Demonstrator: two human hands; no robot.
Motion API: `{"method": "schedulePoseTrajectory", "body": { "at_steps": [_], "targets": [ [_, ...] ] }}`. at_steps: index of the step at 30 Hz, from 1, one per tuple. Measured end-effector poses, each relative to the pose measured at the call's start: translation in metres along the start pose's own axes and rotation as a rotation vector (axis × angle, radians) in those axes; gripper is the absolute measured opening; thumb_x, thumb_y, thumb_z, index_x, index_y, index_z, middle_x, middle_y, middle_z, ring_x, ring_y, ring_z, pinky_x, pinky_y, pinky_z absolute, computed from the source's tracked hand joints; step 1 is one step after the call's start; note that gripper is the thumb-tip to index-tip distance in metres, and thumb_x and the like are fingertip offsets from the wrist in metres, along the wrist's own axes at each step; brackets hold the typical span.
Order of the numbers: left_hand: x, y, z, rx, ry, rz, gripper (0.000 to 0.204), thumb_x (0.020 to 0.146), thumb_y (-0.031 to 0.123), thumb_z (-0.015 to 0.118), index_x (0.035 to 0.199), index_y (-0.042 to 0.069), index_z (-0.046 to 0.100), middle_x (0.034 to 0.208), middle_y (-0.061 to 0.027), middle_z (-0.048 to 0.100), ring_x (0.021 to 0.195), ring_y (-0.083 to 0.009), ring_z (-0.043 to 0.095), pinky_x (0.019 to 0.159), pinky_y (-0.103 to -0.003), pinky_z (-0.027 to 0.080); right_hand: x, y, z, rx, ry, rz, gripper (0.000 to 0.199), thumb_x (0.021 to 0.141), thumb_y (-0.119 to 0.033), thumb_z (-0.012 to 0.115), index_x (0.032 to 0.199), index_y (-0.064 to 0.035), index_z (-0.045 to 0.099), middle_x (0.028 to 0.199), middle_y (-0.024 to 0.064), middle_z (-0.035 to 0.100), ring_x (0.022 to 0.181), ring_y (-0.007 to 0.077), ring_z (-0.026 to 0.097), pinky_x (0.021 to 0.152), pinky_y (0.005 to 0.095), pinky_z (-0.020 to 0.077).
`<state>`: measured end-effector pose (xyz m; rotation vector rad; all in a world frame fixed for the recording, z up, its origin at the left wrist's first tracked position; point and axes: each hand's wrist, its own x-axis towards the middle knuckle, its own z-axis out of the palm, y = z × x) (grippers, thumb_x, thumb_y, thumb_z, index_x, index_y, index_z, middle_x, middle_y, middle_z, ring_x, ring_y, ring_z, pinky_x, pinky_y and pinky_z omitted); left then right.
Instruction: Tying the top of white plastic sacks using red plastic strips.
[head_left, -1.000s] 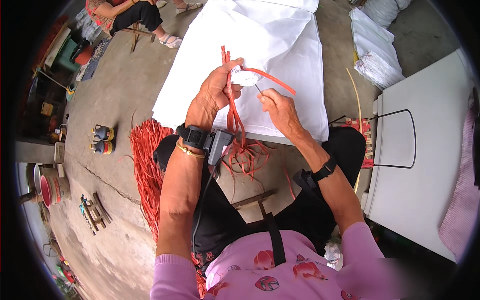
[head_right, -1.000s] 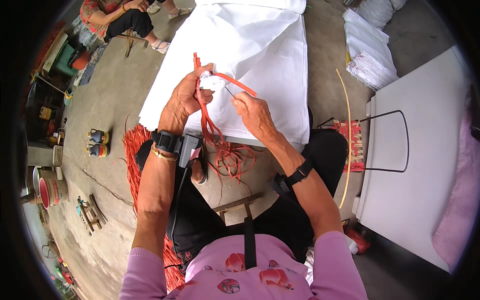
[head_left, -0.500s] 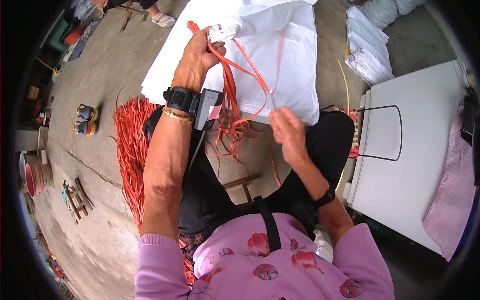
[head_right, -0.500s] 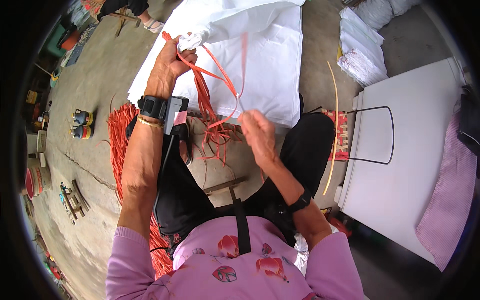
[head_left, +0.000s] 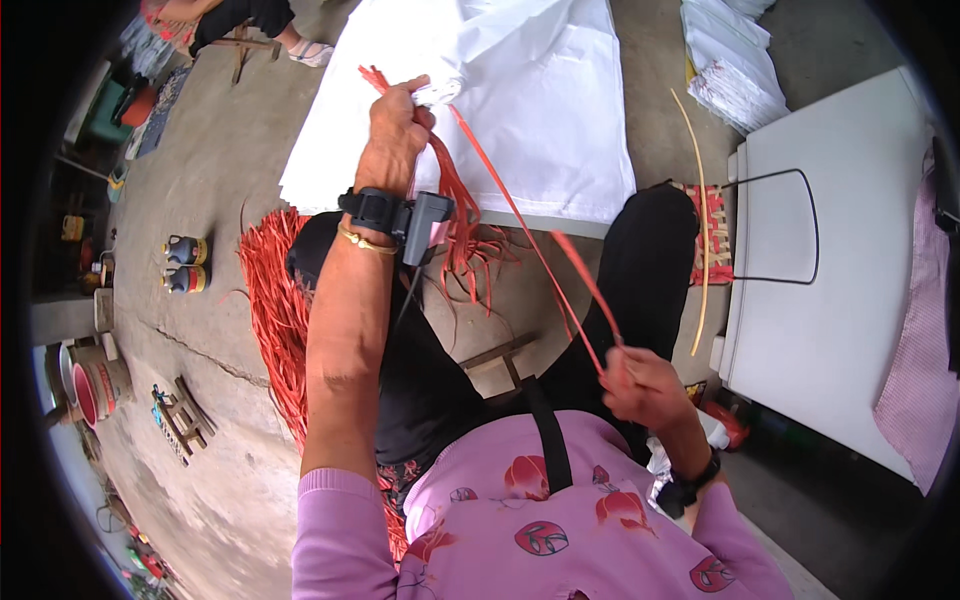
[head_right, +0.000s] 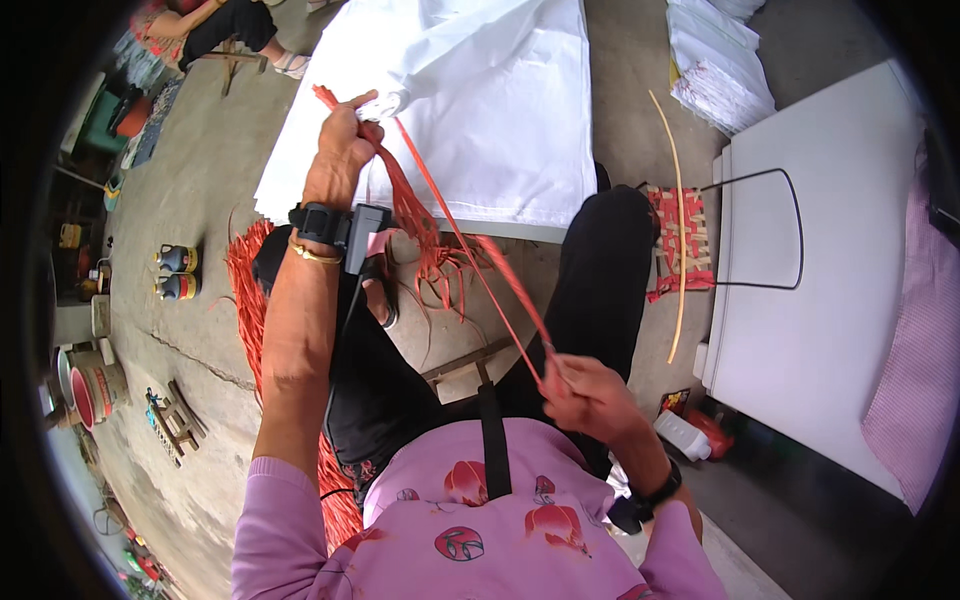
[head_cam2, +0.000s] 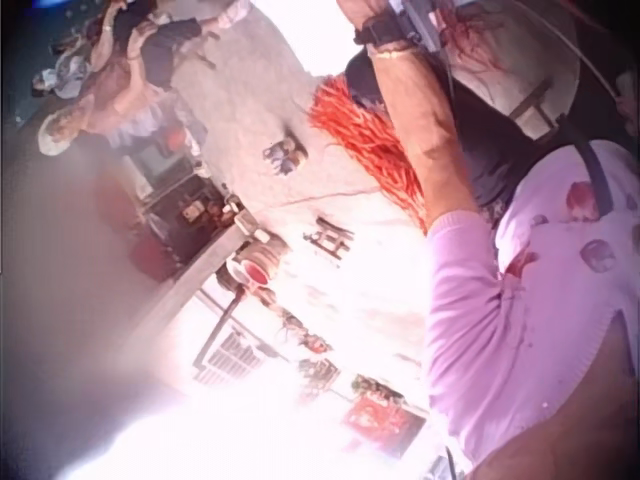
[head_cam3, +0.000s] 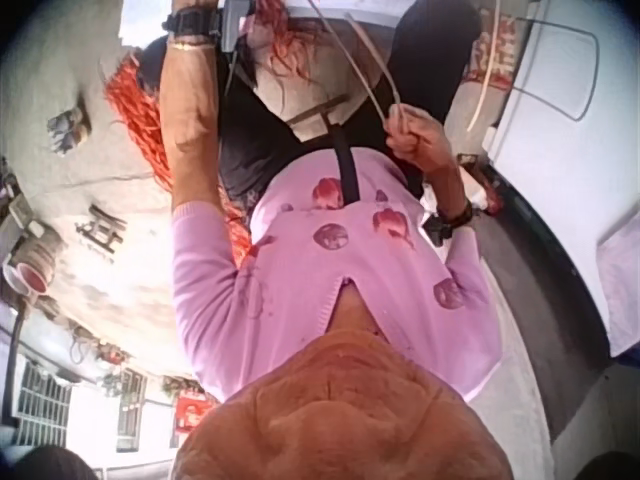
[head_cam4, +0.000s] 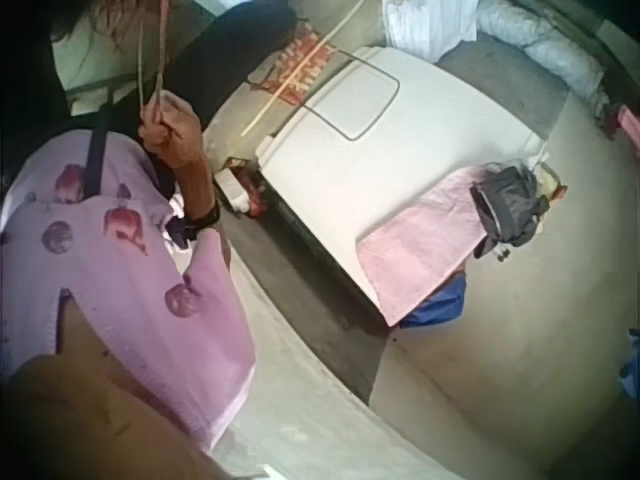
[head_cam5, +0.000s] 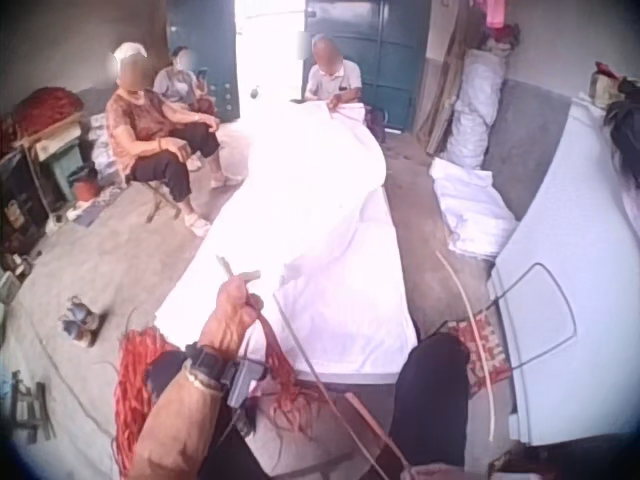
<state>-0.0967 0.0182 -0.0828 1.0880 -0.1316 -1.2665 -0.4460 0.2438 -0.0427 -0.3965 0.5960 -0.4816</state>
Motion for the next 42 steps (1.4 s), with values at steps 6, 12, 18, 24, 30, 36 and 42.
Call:
{"method": "schedulePoseTrajectory", "body": {
  "at_steps": [6,12,18,24,30,36,42],
  "targets": [
    [0.003,-0.022,-0.006,0.219,-0.02,-0.129,0.013,0.075,0.003,0.066,0.071,0.007,0.055,0.059,-0.0031,0.049,0.041,-0.014,0.035,0.038,-0.025,0.026,-0.08,0.036,-0.074,0.259,0.165,-0.166,0.018,0.093,-0.02,0.044,0.08,-0.0072,0.042,0.057,-0.0043,0.028,0.044,0.0025,0.023,0.036,0.0194,0.0174],
    [0.018,0.019,0.002,0.13,0.037,-0.04,0.013,0.087,0.01,0.051,0.094,0.002,0.059,0.056,0.0008,0.039,0.044,-0.0098,0.027,0.043,-0.023,0.021,-0.12,0.043,-0.088,0.423,0.224,-0.282,0.019,0.093,-0.026,0.047,0.087,-0.0079,0.051,0.061,-0.0021,0.039,0.044,0.0027,0.025,0.036,0.0187,0.0176],
    [0.041,0.073,-0.054,-0.027,-0.238,-0.106,0.018,0.09,0.014,0.043,0.075,0.005,0.046,0.057,0.0008,0.035,0.044,-0.0094,0.026,0.043,-0.023,0.022,-0.104,0.035,-0.289,-0.144,1.329,-0.442,0.036,0.086,-0.043,0.054,0.09,-0.0075,0.057,0.081,0.0071,0.063,0.045,0.0096,0.045,0.04,0.0205,0.0342],
    [0.007,0.033,-0.026,0.026,-0.12,-0.108,0.019,0.088,0.02,0.048,0.074,0.008,0.048,0.054,0.001,0.036,0.045,-0.0119,0.031,0.044,-0.024,0.026,-0.07,0.027,-0.333,-1.31,1.592,-0.198,0.031,0.08,-0.037,0.058,0.083,-0.0065,0.062,0.066,0.0149,0.061,0.064,0.0316,0.061,0.058,0.0419,0.0454],
    [-0.008,0.043,-0.025,-0.119,-0.452,0.021,0.02,0.088,0.023,0.049,0.072,0.011,0.05,0.055,0.0026,0.042,0.041,-0.0102,0.031,0.039,-0.024,0.024,-0.132,-0.014,-0.209,-1.403,1.39,-0.569,0.02,0.086,-0.017,0.055,0.082,0.0031,0.052,0.058,0.0163,0.041,0.053,0.0204,0.036,0.05,0.036,0.0352],
    [-0.002,0.038,-0.013,-0.232,-0.453,0.006,0.02,0.088,0.021,0.049,0.071,0.011,0.05,0.053,0.0034,0.041,0.039,-0.0092,0.031,0.037,-0.024,0.024,-0.284,-0.043,-0.09,-0.898,1.205,-0.568,0.03,0.086,-0.03,0.059,0.073,-0.0044,0.056,0.052,-0.0068,0.037,0.042,0.0007,0.028,0.038,0.0183,0.0183],
    [-0.002,0.03,0.0,-0.162,-0.44,0.003,0.015,0.086,0.022,0.055,0.077,0.011,0.053,0.053,0.0015,0.045,0.038,-0.0073,0.026,0.036,-0.021,0.023,-0.237,-0.098,-0.044,-1.074,1.084,-0.535,0.022,0.079,-0.021,0.057,0.066,-0.0045,0.05,0.057,-0.0043,0.041,0.046,0.0014,0.03,0.041,0.0189,0.0197]
  ]
}}
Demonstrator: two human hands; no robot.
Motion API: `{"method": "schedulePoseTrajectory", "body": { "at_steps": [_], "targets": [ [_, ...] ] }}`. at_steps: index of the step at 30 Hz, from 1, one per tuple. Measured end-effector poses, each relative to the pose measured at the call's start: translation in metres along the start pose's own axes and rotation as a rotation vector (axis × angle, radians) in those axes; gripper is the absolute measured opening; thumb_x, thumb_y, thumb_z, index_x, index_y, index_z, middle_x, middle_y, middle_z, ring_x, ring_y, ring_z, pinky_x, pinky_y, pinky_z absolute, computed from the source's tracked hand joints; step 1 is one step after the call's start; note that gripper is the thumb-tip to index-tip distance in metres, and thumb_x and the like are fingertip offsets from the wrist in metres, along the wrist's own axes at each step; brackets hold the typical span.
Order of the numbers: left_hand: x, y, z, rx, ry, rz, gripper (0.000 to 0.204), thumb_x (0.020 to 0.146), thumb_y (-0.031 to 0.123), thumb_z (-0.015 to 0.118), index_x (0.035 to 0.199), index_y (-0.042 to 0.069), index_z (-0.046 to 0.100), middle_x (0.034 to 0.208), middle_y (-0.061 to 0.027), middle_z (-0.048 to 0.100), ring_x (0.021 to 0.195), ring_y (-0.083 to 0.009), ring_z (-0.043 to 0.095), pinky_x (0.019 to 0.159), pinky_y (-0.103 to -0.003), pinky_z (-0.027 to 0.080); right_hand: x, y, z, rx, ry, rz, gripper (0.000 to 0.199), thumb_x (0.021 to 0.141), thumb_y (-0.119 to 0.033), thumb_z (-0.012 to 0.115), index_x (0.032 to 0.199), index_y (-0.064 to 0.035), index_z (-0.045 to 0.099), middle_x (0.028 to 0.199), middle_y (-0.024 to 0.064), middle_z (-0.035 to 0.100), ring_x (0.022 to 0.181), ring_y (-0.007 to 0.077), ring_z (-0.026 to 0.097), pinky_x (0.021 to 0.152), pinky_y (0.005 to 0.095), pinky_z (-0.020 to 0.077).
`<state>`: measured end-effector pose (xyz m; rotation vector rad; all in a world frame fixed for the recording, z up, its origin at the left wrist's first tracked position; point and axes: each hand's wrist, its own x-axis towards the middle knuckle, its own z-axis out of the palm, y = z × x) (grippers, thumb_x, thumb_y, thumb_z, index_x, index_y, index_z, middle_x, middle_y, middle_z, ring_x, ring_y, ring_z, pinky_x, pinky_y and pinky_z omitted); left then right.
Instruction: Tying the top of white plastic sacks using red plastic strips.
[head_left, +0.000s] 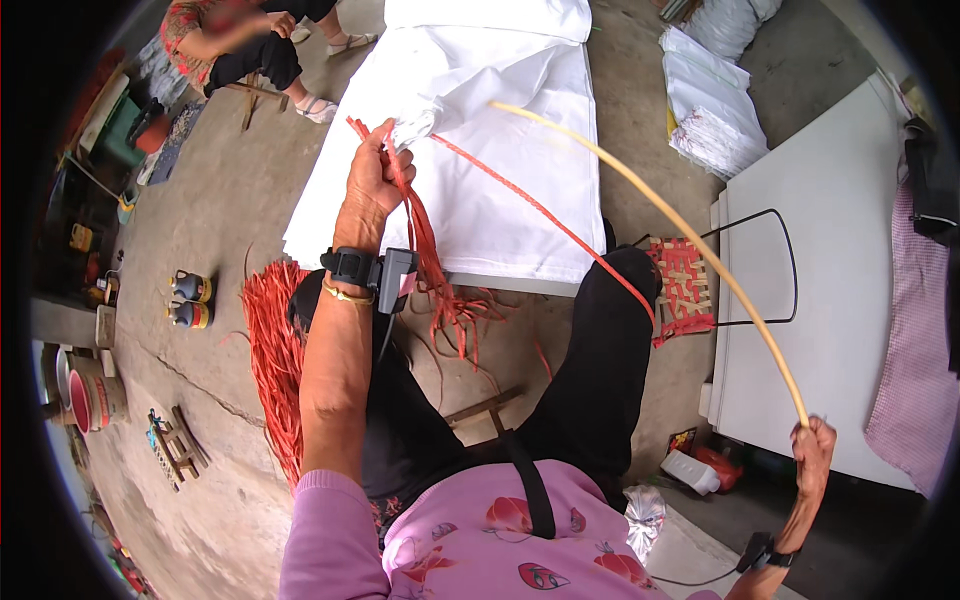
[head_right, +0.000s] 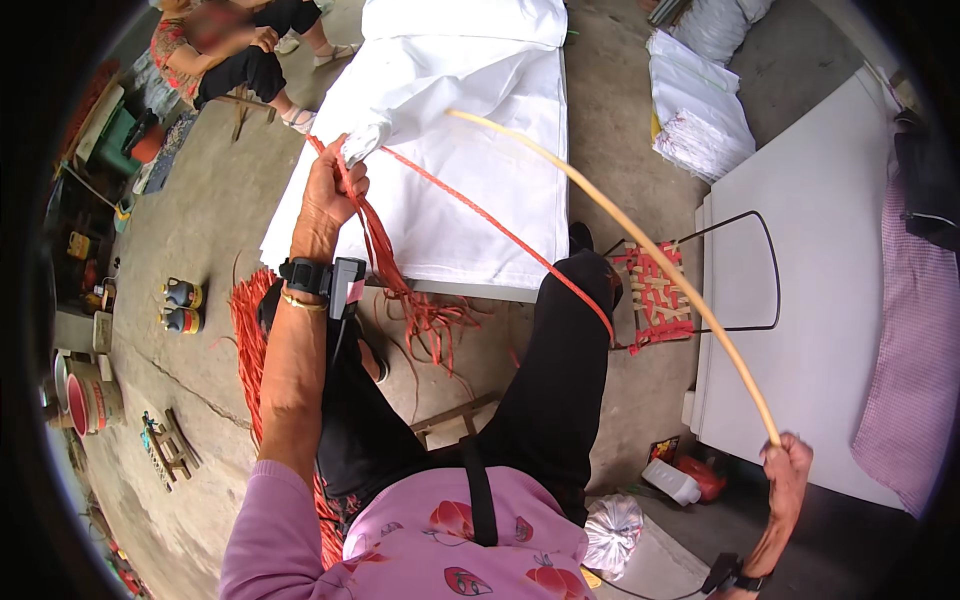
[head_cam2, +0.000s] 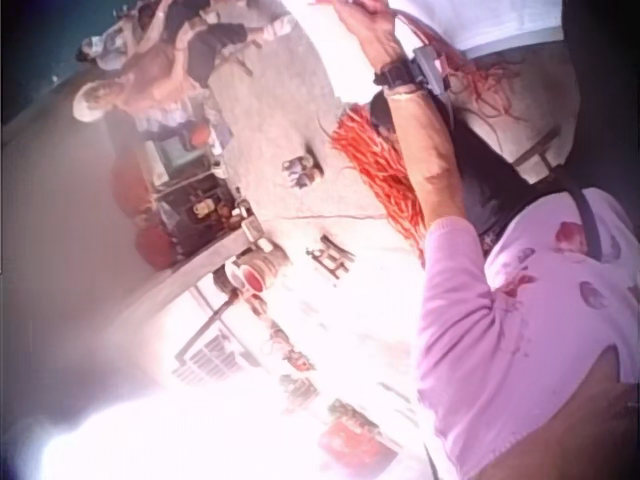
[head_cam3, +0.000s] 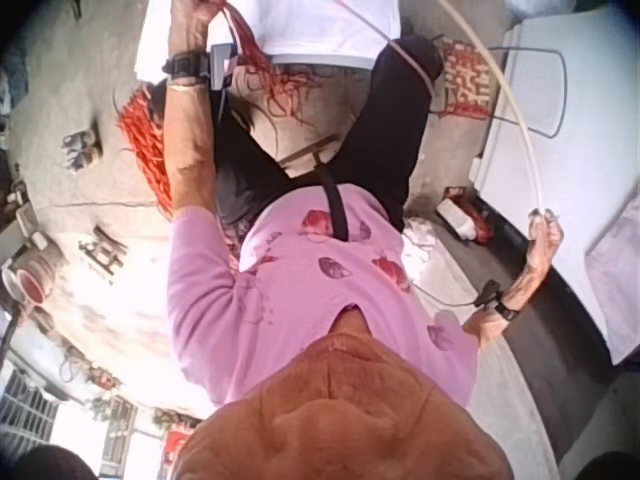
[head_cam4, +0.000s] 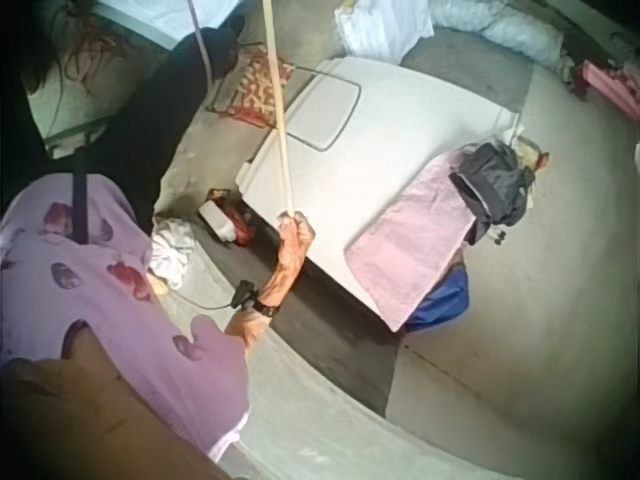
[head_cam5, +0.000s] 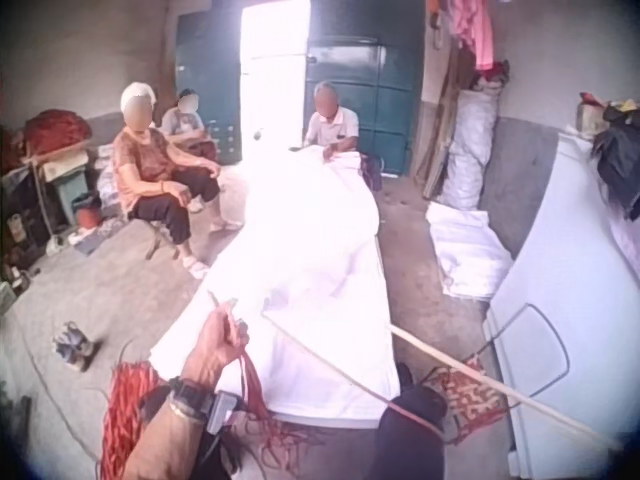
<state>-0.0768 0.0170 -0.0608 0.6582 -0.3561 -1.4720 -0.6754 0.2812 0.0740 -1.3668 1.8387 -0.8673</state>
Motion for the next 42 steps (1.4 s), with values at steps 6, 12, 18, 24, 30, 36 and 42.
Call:
{"method": "schedulePoseTrajectory", "body": {
  "at_steps": [6,12,18,24,30,36,42],
  "targets": [
    [-0.032,0.032,0.009,0.357,0.392,0.389,0.032,0.081,0.014,0.06,0.108,0.001,0.049,0.085,-0.0109,0.063,0.038,-0.0047,0.028,0.036,-0.021,0.024,0.218,-0.153,0.183,0.087,-0.115,-0.336,0.026,0.082,-0.032,0.057,0.07,-0.009,0.054,0.055,-0.0088,0.031,0.049,0.0021,0.026,0.044,0.0207,0.019],
    [-0.048,0.014,0.0,0.434,0.514,0.504,0.032,0.082,0.012,0.059,0.109,-0.002,0.049,0.089,-0.0128,0.063,0.039,-0.0024,0.032,0.035,-0.019,0.024,0.364,-0.208,0.335,0.035,0.215,-0.515,0.034,0.081,-0.031,0.056,0.076,0.0025,0.059,0.063,0.0138,0.056,0.062,0.0216,0.053,0.059,0.0347,0.0399],
    [-0.057,-0.011,0.007,0.601,0.381,0.384,0.02,0.085,0.015,0.057,0.098,0.001,0.056,0.08,-0.0083,0.063,0.041,-0.0019,0.03,0.036,-0.017,0.022,0.296,-0.082,0.292,0.107,0.245,-0.361,0.03,0.087,-0.026,0.053,0.075,0.0016,0.056,0.059,0.002,0.046,0.058,0.0082,0.042,0.054,0.0272,0.0354],
    [-0.053,-0.016,0.02,0.473,0.196,0.058,0.026,0.09,0.024,0.051,0.101,0.002,0.056,0.08,-0.005,0.062,0.042,-0.0032,0.026,0.037,-0.018,0.022,0.152,0.126,0.212,0.013,0.286,-0.18,0.028,0.089,-0.021,0.053,0.073,0.0017,0.052,0.06,0.0013,0.044,0.057,0.0086,0.038,0.051,0.027,0.0341],
    [-0.026,-0.016,0.017,0.257,0.081,-0.057,0.026,0.095,0.022,0.043,0.101,-0.001,0.054,0.082,-0.0088,0.064,0.041,-0.0045,0.022,0.038,-0.019,0.021,0.081,0.223,0.159,-0.755,0.433,0.087,0.037,0.087,-0.037,0.053,0.081,-0.0018,0.061,0.072,0.0127,0.061,0.065,0.0289,0.058,0.061,0.0387,0.0438],
    [-0.035,-0.011,-0.001,0.147,0.123,-0.029,0.026,0.095,0.019,0.039,0.097,-0.003,0.053,0.081,-0.012,0.063,0.042,-0.0048,0.023,0.038,-0.02,0.022,0.132,0.057,0.161,0.261,0.365,0.107,0.021,0.085,-0.025,0.057,0.085,-0.0043,0.06,0.069,-0.0023,0.05,0.047,0.0025,0.038,0.04,0.0181,0.0263],
    [-0.049,0.0,-0.006,0.076,0.083,-0.054,0.026,0.096,0.019,0.04,0.096,-0.003,0.054,0.081,-0.0117,0.064,0.041,-0.0048,0.023,0.038,-0.019,0.022,0.106,-0.134,0.327,0.228,-0.493,-0.269,0.016,0.082,-0.013,0.059,0.088,0.0005,0.063,0.078,-0.0002,0.06,0.066,0.0055,0.051,0.057,0.0198,0.0395]
  ]
}}
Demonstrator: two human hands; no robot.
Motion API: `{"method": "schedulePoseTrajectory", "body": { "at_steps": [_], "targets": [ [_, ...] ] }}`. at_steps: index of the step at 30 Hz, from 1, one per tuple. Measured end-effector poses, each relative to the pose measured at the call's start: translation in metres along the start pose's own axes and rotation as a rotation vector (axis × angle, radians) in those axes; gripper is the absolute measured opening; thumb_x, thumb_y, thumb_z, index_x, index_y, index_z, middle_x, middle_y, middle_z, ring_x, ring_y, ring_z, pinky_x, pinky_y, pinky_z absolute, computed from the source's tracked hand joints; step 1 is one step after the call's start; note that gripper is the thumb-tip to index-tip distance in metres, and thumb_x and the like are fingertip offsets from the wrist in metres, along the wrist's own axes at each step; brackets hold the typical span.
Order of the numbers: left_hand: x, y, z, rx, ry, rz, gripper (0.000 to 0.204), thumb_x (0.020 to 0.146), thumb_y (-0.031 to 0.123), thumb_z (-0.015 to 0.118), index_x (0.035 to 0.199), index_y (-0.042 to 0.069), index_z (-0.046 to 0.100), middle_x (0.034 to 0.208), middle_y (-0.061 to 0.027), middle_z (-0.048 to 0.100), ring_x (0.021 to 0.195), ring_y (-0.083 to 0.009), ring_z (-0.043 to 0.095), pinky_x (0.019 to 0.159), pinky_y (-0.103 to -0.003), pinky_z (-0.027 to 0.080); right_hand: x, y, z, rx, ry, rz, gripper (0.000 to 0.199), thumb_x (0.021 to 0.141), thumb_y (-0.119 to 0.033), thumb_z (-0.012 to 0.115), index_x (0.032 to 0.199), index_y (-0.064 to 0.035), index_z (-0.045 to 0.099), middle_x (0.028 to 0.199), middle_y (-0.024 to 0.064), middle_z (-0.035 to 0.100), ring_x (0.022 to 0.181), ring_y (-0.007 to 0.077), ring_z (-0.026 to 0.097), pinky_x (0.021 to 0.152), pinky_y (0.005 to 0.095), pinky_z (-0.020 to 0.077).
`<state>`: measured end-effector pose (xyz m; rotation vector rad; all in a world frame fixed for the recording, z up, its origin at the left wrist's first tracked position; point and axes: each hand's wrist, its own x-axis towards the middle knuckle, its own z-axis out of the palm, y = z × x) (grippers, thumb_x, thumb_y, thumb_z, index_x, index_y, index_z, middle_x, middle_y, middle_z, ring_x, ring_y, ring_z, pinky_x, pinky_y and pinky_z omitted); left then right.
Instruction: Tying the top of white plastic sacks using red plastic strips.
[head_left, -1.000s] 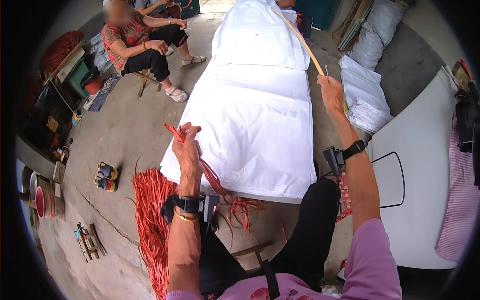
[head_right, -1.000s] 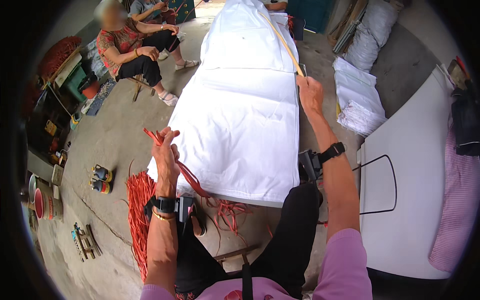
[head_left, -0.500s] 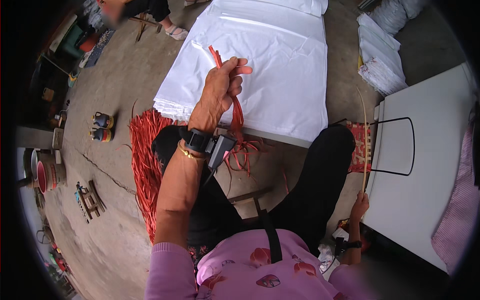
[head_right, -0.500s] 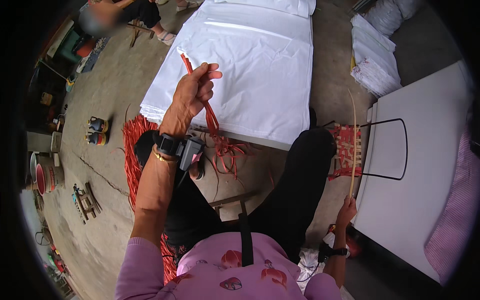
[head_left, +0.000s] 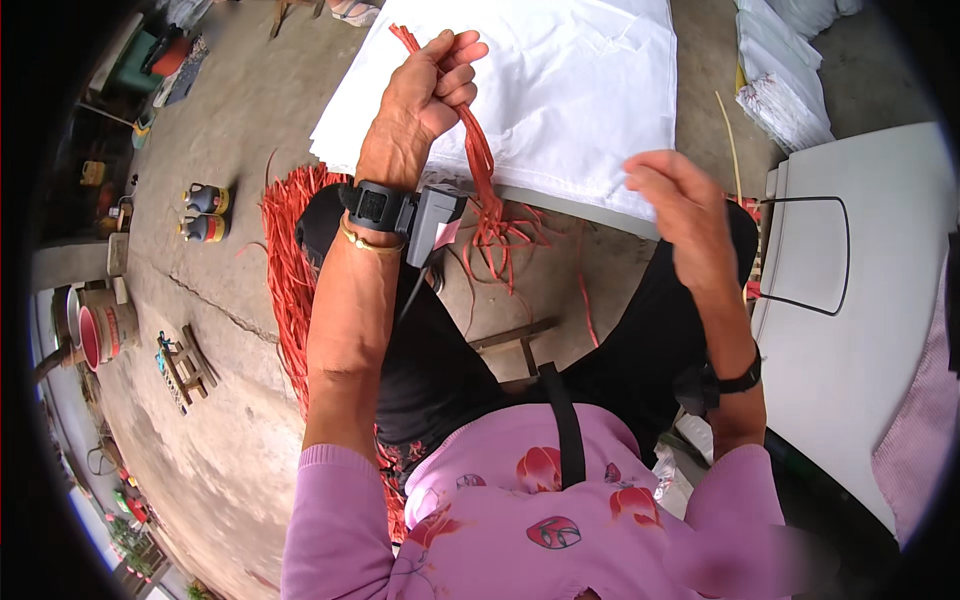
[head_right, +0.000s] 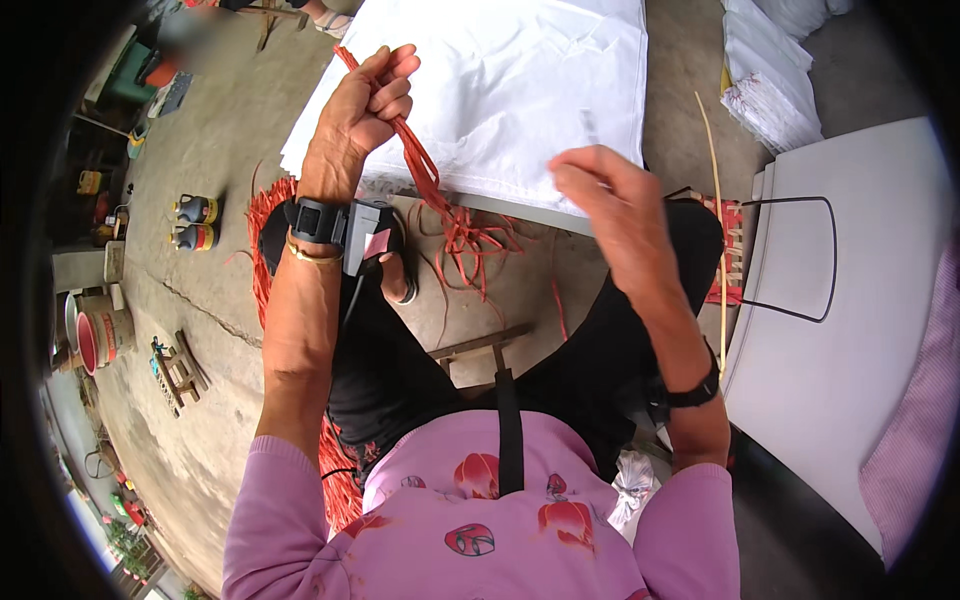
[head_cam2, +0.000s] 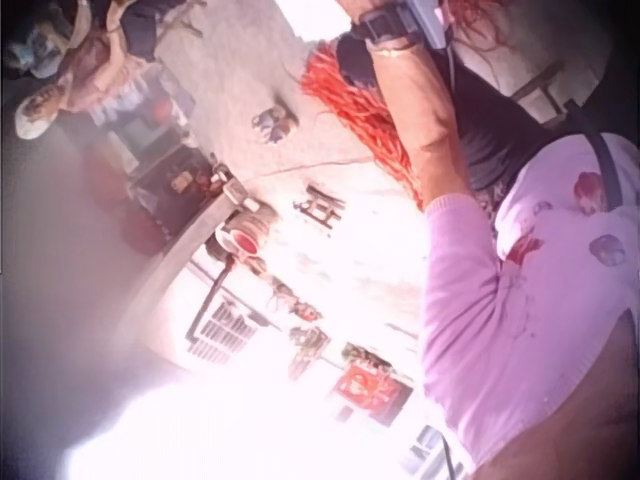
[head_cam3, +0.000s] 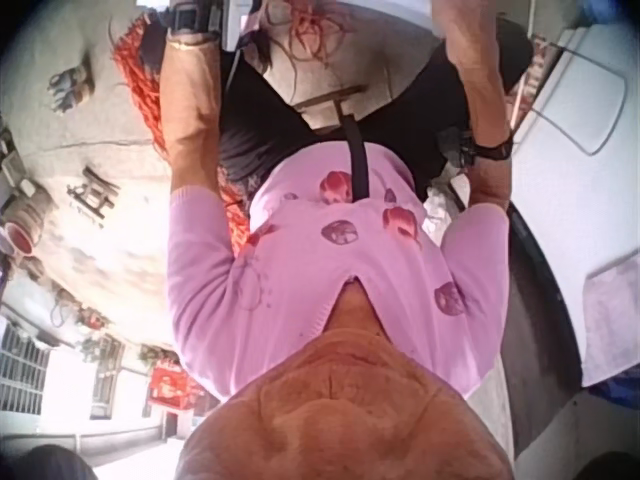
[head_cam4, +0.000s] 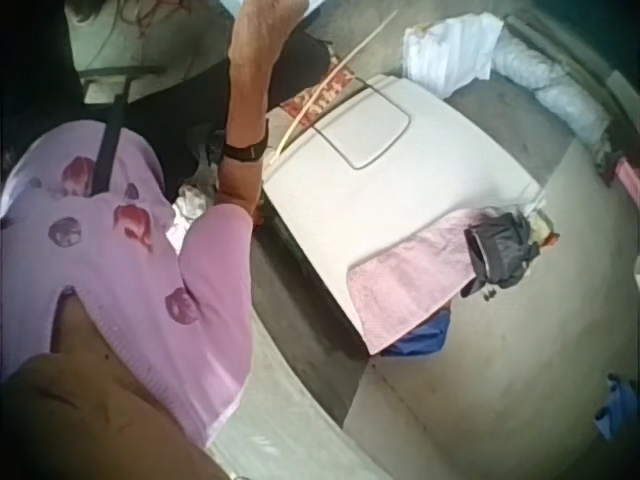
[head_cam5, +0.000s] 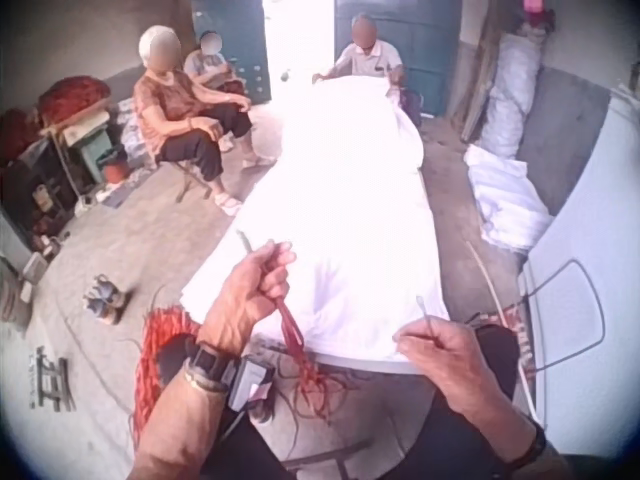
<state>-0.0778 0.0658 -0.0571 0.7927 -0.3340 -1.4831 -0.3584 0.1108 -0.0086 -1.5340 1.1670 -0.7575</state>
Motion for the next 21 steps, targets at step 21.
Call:
{"method": "schedulePoseTrajectory", "body": {
  "at_steps": [21],
  "targets": [
    [-0.013,0.03,-0.006,0.214,0.145,0.152,0.023,0.09,0.022,0.052,0.088,0.0,0.057,0.07,-0.0051,0.062,0.04,-0.0047,0.026,0.037,-0.02,0.022,0.097,0.044,0.033,-0.15,-0.246,0.198,0.016,0.077,-0.02,0.055,0.071,-0.0056,0.059,0.069,0.0011,0.058,0.048,0.006,0.035,0.044,0.0237,0.0278]
  ]
}}
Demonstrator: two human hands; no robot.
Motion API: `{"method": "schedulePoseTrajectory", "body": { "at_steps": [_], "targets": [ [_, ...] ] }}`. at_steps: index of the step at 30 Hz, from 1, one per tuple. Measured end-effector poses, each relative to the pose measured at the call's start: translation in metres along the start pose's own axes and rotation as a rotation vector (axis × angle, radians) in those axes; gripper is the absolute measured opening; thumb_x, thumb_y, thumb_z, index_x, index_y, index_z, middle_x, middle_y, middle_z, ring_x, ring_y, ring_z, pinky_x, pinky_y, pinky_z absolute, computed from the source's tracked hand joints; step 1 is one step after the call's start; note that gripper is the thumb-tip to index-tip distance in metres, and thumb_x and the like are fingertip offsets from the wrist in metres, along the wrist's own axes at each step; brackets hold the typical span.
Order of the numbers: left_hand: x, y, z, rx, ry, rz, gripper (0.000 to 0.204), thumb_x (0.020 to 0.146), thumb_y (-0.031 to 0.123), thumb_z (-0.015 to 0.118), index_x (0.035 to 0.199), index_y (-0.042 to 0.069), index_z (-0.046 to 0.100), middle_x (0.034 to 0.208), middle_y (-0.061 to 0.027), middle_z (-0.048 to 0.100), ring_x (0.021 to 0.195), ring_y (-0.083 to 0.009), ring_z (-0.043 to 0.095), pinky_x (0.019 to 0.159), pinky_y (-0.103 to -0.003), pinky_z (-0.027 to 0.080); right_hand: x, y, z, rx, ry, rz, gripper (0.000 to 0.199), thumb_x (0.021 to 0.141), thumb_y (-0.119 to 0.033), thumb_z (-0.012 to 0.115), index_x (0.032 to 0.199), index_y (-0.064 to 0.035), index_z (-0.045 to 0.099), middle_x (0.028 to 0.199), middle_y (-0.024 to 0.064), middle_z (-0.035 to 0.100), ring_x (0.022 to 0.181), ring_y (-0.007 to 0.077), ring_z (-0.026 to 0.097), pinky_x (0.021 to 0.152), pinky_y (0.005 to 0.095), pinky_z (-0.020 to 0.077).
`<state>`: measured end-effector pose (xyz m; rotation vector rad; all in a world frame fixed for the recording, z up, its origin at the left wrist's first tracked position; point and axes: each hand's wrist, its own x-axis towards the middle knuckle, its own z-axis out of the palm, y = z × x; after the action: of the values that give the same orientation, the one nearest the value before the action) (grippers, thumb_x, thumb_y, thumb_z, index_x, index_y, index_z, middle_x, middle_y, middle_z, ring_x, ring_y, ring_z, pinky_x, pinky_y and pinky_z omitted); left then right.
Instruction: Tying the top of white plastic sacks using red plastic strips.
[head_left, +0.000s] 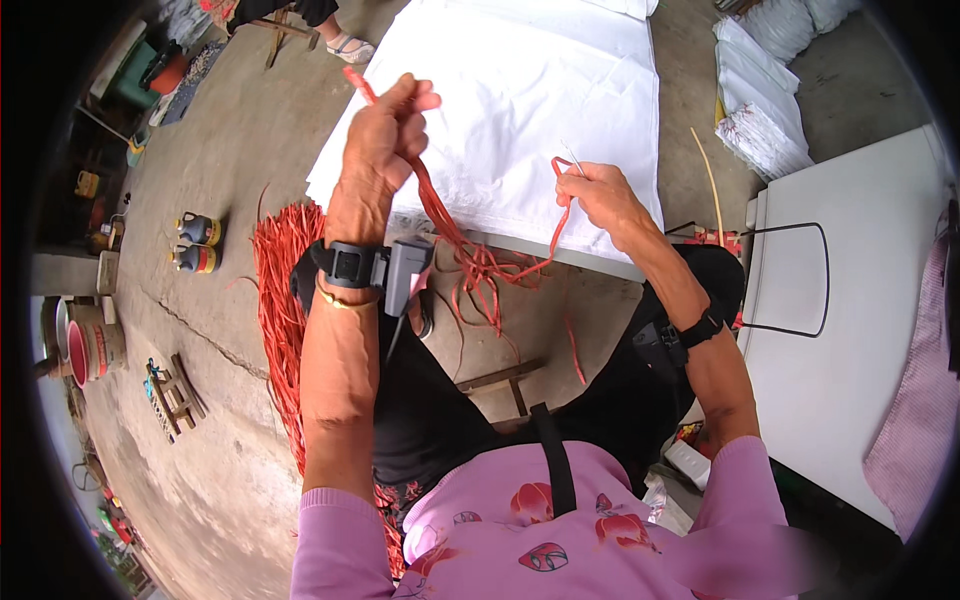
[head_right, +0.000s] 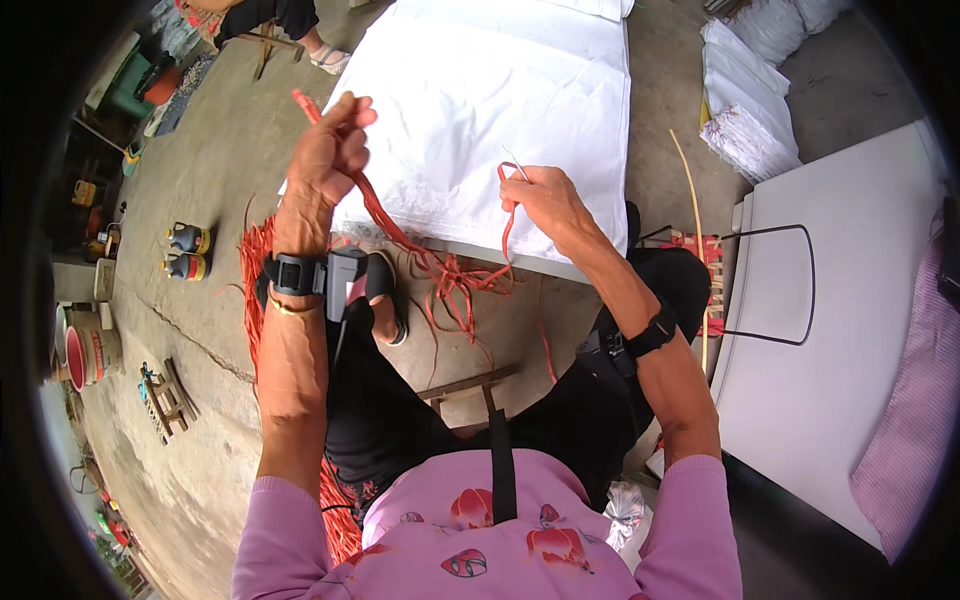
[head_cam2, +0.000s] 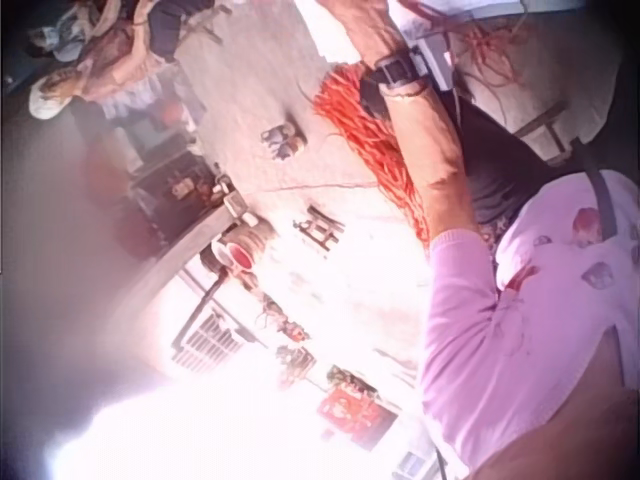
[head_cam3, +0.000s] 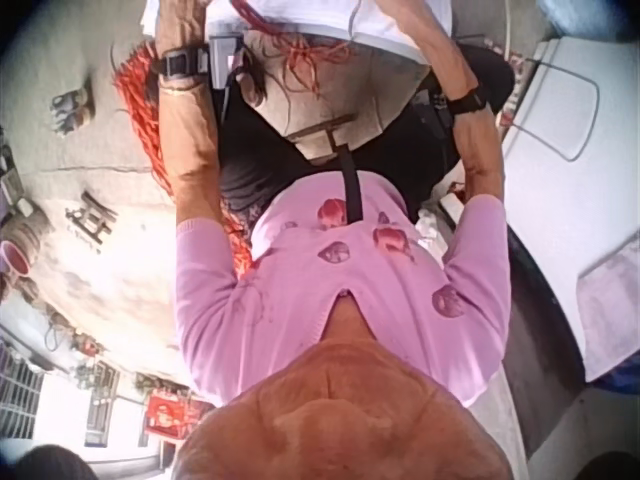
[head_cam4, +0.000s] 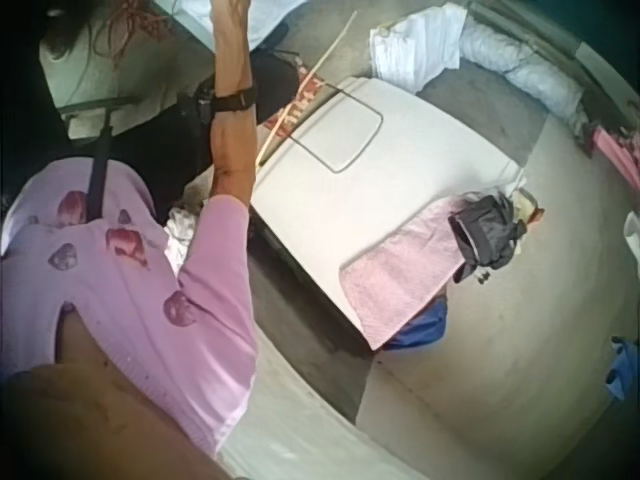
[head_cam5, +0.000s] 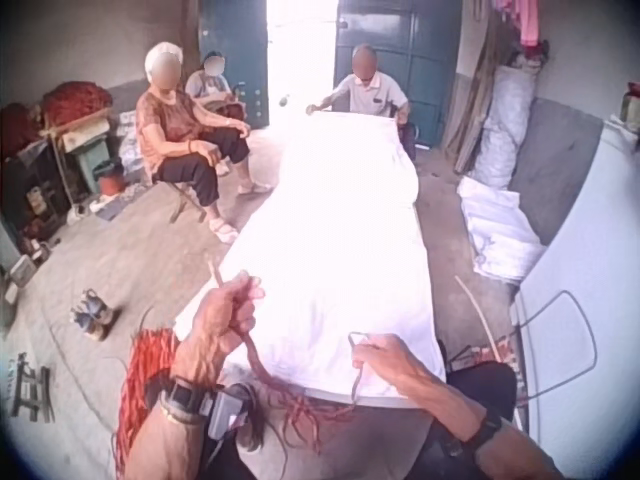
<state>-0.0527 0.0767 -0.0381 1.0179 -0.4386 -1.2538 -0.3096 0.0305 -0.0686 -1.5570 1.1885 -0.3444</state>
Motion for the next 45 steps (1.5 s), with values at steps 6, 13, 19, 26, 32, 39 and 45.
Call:
{"method": "schedulePoseTrajectory", "body": {
  "at_steps": [6,13,19,26,32,39,45],
  "targets": [
    [-0.023,-0.075,0.052,0.263,-0.047,-0.322,0.035,0.088,0.027,0.057,0.103,-0.005,0.055,0.087,-0.0099,0.065,0.04,-0.0039,0.025,0.035,-0.02,0.022,0.006,-0.006,0.024,0.23,0.04,-0.072,0.019,0.076,-0.022,0.056,0.068,-0.0044,0.059,0.066,-0.0002,0.055,0.056,0.007,0.037,0.05,0.0237,0.0285],
    [-0.003,-0.057,0.049,0.117,-0.076,-0.091,0.024,0.092,0.014,0.048,0.107,-0.003,0.055,0.09,-0.009,0.065,0.041,-0.0033,0.026,0.037,-0.018,0.023,-0.007,0.005,0.032,0.132,-0.062,-0.083,0.026,0.076,-0.026,0.054,0.064,-0.0025,0.056,0.064,0.002,0.055,0.06,0.0103,0.044,0.054,0.026,0.0333],
    [-0.005,-0.053,0.044,0.093,-0.051,-0.034,0.024,0.093,0.018,0.049,0.106,-0.001,0.057,0.071,-0.0025,0.058,0.041,-0.0032,0.025,0.037,-0.019,0.021,-0.014,0.006,0.018,-0.075,-0.104,-0.204,0.039,0.086,-0.033,0.047,0.07,0.0013,0.058,0.063,0.0088,0.056,0.062,0.0162,0.05,0.061,0.0307,0.0411],
    [-0.033,-0.069,0.067,0.543,-0.22,-0.042,0.022,0.09,0.023,0.055,0.09,0.003,0.064,0.057,0.0007,0.053,0.04,-0.0026,0.03,0.037,-0.02,0.021,-0.012,-0.005,-0.009,0.042,0.354,-0.327,0.042,0.086,-0.036,0.046,0.076,0.0006,0.065,0.07,0.0127,0.063,0.06,0.0201,0.057,0.059,0.0331,0.0438],
    [-0.029,-0.079,0.066,0.661,-0.291,0.073,0.02,0.089,0.022,0.057,0.091,0.003,0.064,0.056,0.0003,0.053,0.042,-0.0032,0.031,0.04,-0.019,0.023,-0.014,-0.003,-0.011,-0.175,0.508,-0.459,0.039,0.087,-0.033,0.049,0.072,-0.0009,0.064,0.065,0.0096,0.063,0.055,0.0239,0.056,0.057,0.0341,0.0431],
    [-0.032,-0.079,0.065,0.698,-0.314,0.124,0.021,0.088,0.022,0.059,0.087,0.003,0.065,0.056,-0.0001,0.053,0.051,-0.0064,0.038,0.053,-0.023,0.031,-0.009,0.003,-0.009,-0.261,0.527,-0.475,0.037,0.086,-0.031,0.053,0.066,-0.0005,0.06,0.06,0.0122,0.058,0.052,0.0269,0.053,0.051,0.0375,0.0398],
    [-0.031,-0.078,0.063,0.741,-0.311,0.11,0.021,0.088,0.022,0.059,0.087,0.002,0.065,0.056,-0.0004,0.053,0.054,-0.0078,0.04,0.056,-0.024,0.032,-0.008,0.003,-0.007,-0.284,0.522,-0.494,0.037,0.085,-0.028,0.054,0.061,-0.0001,0.056,0.055,0.0133,0.053,0.049,0.0277,0.05,0.049,0.0381,0.0381]
  ]
}}
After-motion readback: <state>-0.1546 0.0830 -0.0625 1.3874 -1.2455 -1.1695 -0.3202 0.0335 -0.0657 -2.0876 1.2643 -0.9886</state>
